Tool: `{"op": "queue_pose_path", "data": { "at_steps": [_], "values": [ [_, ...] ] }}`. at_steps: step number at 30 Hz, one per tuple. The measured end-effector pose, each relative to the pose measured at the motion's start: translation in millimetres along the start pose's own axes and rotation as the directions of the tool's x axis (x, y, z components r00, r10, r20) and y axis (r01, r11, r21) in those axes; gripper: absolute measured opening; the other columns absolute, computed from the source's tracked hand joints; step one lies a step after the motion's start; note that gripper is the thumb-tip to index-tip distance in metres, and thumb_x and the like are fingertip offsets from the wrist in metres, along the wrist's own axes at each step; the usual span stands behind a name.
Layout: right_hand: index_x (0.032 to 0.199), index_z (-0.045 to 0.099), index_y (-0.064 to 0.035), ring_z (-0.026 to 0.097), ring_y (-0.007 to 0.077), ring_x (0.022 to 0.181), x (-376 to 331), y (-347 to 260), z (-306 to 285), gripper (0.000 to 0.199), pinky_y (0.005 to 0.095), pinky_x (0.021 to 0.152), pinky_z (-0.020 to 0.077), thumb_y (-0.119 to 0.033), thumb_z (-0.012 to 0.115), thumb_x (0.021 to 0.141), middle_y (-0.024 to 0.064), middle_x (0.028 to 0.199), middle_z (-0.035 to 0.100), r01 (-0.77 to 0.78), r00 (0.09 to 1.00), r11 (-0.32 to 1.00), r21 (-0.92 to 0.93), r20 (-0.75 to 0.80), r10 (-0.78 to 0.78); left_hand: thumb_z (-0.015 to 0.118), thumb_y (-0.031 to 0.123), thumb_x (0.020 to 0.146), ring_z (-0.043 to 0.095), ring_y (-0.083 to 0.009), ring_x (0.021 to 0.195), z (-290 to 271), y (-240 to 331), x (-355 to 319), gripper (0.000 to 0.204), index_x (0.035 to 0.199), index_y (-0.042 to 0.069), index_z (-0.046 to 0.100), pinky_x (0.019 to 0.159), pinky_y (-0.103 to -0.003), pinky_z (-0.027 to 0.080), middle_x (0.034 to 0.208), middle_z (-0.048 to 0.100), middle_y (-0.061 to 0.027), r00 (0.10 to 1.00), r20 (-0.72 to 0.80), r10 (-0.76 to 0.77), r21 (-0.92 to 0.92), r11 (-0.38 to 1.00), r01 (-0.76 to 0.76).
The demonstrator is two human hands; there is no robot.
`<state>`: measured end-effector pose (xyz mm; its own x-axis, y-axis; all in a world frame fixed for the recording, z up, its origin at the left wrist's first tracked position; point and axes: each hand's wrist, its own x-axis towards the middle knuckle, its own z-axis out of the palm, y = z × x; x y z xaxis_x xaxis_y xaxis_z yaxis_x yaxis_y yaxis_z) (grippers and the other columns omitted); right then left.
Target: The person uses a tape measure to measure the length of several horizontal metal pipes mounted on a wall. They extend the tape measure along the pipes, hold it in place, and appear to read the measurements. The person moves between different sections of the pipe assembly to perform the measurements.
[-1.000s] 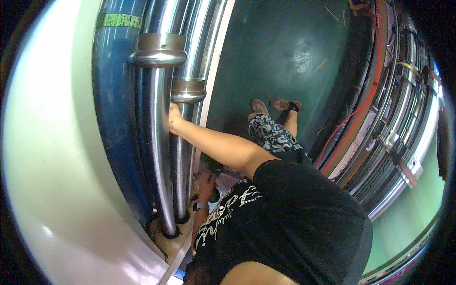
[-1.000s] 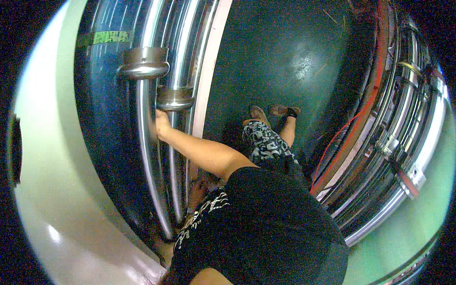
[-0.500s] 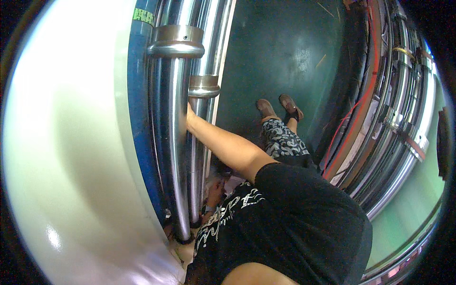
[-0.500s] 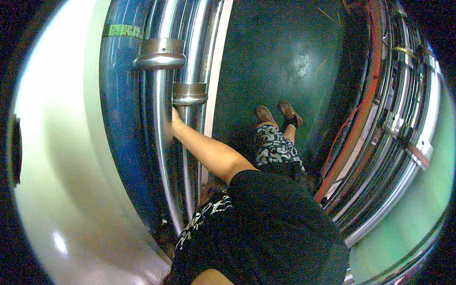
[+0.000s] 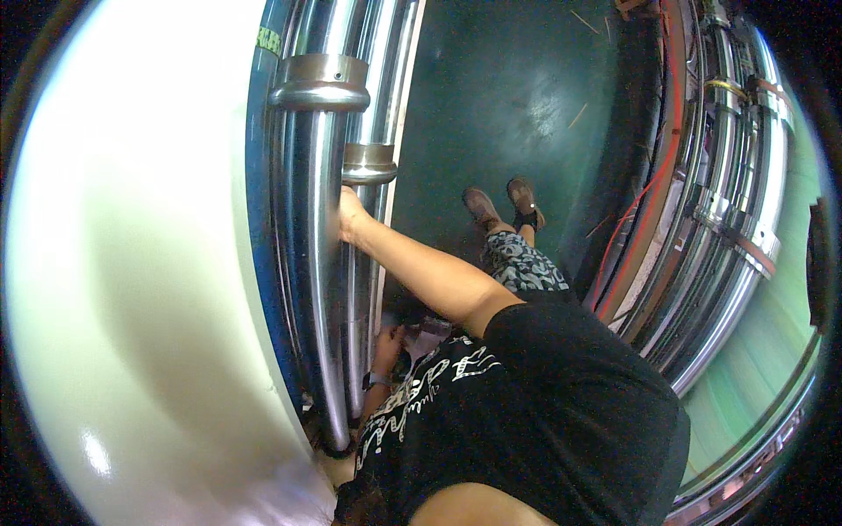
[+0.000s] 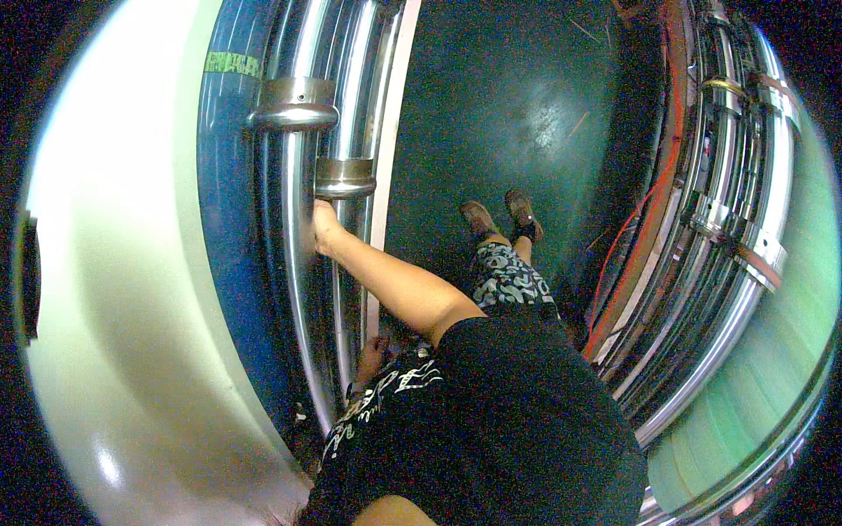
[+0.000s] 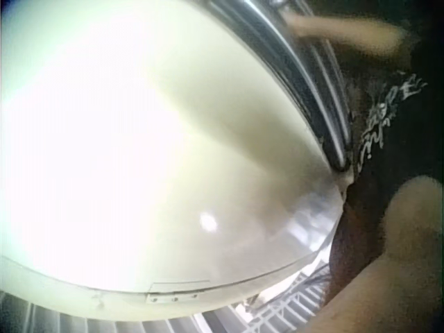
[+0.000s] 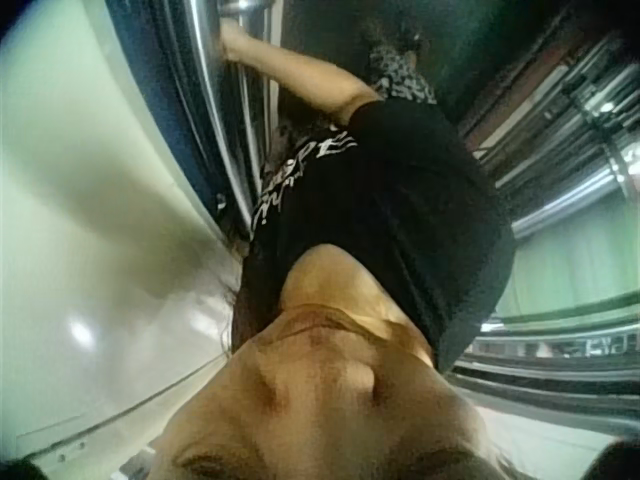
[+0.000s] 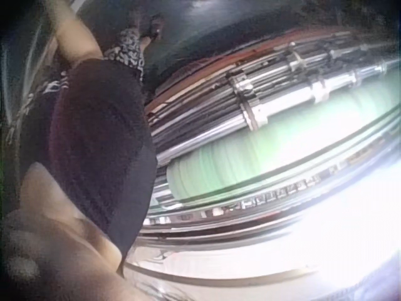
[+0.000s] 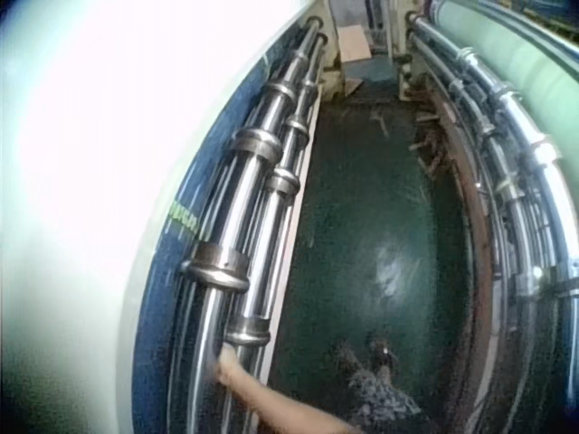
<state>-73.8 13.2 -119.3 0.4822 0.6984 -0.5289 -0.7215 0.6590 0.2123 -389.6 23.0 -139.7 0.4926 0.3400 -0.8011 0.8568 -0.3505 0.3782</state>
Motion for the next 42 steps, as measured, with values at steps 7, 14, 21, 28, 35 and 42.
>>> {"op": "queue_pose_path", "data": {
  "at_steps": [7, 14, 21, 28, 35, 42],
  "values": [
    [0.075, 0.057, -0.0082, 0.053, 0.0199, 0.056, 24, 0, -12, 0.027, 0.0360, 0.051, 0.0448, -0.030, 0.042, 0.082, 0.0061, 0.064, 0.055, -0.127, 0.985, 0.992, 0.000, 0.118, 0.126, 0.049, 0.037, 0.081, 0.056, -0.0188, 0.056, 13, 27, -11, 0.042, 0.088, -0.004, 0.055, 0.053, -0.030, 0.043, 0.067, 0.058, -0.0129, 0.995, -0.046, 0.086, 0.136, 0.988, -0.079],
    [0.079, 0.056, -0.0079, 0.053, 0.0198, 0.055, 19, -4, -7, 0.028, 0.0350, 0.049, 0.0450, -0.029, 0.039, 0.085, 0.0067, 0.069, 0.056, -0.112, 0.985, 0.994, 0.003, 0.132, 0.110, 0.051, 0.034, 0.081, 0.053, -0.0152, 0.058, 41, 17, -34, 0.040, 0.092, -0.004, 0.054, 0.053, -0.029, 0.041, 0.067, 0.056, -0.0103, 0.986, -0.026, -0.162, -0.021, 0.987, 0.162],
    [0.077, 0.057, -0.0081, 0.052, 0.0191, 0.052, 12, -3, -8, 0.024, 0.0329, 0.043, 0.0421, -0.015, 0.035, 0.084, 0.0059, 0.064, 0.055, -0.038, 0.999, 0.999, -0.030, 0.010, 0.038, 0.050, 0.032, 0.082, 0.054, -0.0193, 0.061, 50, -20, -27, 0.038, 0.096, -0.003, 0.052, 0.055, -0.032, 0.041, 0.071, 0.057, -0.0128, 0.970, -0.009, -0.243, -0.111, 0.964, 0.241],
    [0.070, 0.054, -0.0087, 0.043, 0.0169, 0.039, 20, 0, -22, 0.026, 0.0296, 0.031, 0.0277, -0.003, 0.030, 0.078, 0.0037, 0.056, 0.052, 0.037, 0.999, 0.973, -0.229, 0.001, -0.038, 0.043, 0.037, 0.083, 0.056, -0.0298, 0.075, 41, 29, -21, 0.043, 0.096, -0.003, 0.052, 0.066, -0.037, 0.042, 0.081, 0.059, -0.0179, 0.992, -0.118, 0.045, 0.282, 0.959, -0.010],
    [0.073, 0.053, -0.0063, 0.046, 0.0160, 0.039, 1, -12, -12, 0.013, 0.0283, 0.034, 0.0337, -0.005, 0.041, 0.078, 0.0049, 0.054, 0.051, 0.044, 0.998, 0.919, -0.393, 0.059, -0.023, 0.050, 0.027, 0.082, 0.058, -0.0191, 0.062, 65, 43, -36, 0.033, 0.093, -0.004, 0.054, 0.057, -0.031, 0.044, 0.072, 0.059, -0.0145, 0.995, -0.077, -0.065, -0.063, 0.996, 0.060],
    [0.073, 0.052, -0.0087, 0.045, 0.0133, 0.042, -11, -19, -6, 0.013, 0.0252, 0.035, 0.0310, -0.006, 0.041, 0.079, 0.0032, 0.056, 0.052, -0.019, 1.000, 0.907, -0.420, 0.003, 0.023, 0.049, 0.026, 0.083, 0.055, -0.0173, 0.059, 64, 68, -47, 0.030, 0.087, -0.003, 0.055, 0.055, -0.030, 0.043, 0.069, 0.057, -0.0114, 0.982, -0.190, 0.017, 0.006, 1.000, -0.016]
  ]
}}
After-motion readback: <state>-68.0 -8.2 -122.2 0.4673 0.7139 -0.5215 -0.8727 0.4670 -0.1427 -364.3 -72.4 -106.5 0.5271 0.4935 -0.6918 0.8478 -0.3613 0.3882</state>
